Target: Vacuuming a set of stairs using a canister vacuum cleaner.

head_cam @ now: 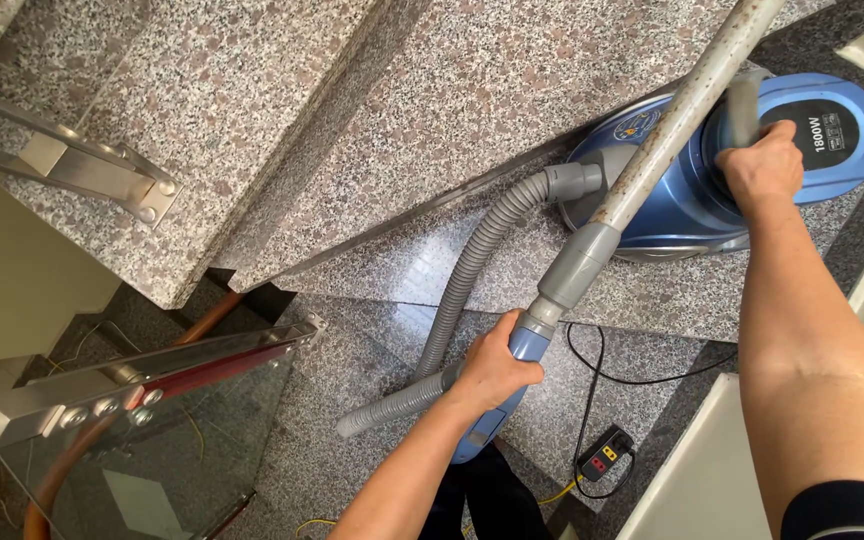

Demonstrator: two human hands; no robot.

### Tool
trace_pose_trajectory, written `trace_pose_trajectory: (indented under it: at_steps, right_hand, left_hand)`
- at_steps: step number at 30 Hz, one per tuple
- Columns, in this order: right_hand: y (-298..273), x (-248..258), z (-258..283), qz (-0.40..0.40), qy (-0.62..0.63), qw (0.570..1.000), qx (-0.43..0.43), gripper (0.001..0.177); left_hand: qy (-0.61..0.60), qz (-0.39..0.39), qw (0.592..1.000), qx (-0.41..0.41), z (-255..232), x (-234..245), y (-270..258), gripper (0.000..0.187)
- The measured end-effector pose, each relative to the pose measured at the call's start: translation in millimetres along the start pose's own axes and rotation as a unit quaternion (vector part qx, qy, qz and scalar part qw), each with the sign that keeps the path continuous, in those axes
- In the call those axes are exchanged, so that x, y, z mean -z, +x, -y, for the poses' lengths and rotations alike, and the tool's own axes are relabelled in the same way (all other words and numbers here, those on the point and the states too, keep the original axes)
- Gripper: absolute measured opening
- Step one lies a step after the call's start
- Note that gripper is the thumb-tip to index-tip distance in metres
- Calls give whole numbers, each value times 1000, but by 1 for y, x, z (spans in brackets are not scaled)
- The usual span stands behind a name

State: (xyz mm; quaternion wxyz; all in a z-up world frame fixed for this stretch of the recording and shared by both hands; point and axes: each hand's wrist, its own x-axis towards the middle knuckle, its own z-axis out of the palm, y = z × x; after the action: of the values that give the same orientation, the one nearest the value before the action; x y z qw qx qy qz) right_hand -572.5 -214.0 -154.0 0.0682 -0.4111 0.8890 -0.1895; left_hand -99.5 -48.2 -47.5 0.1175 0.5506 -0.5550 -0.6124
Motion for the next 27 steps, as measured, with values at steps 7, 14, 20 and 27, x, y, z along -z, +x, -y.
trace_pose_trajectory:
  at_steps: [7, 14, 20, 27]
  right_hand:
    - [-33, 48, 9, 57, 94, 994, -7, 30]
    - [-86, 73, -10, 145, 423, 892, -67, 18]
    - [-153, 73, 16, 158, 517, 837, -84, 20]
    - [-214, 73, 47, 181, 547, 811, -102, 18]
  left_hand:
    - [-13, -4, 1000, -8, 4, 8, -20, 78]
    - [-28, -13, 1000, -6, 19, 4, -40, 80]
    - [-10, -23, 1000, -1, 29, 18, -67, 82]
    - [14, -54, 998, -30, 42, 44, -106, 84]
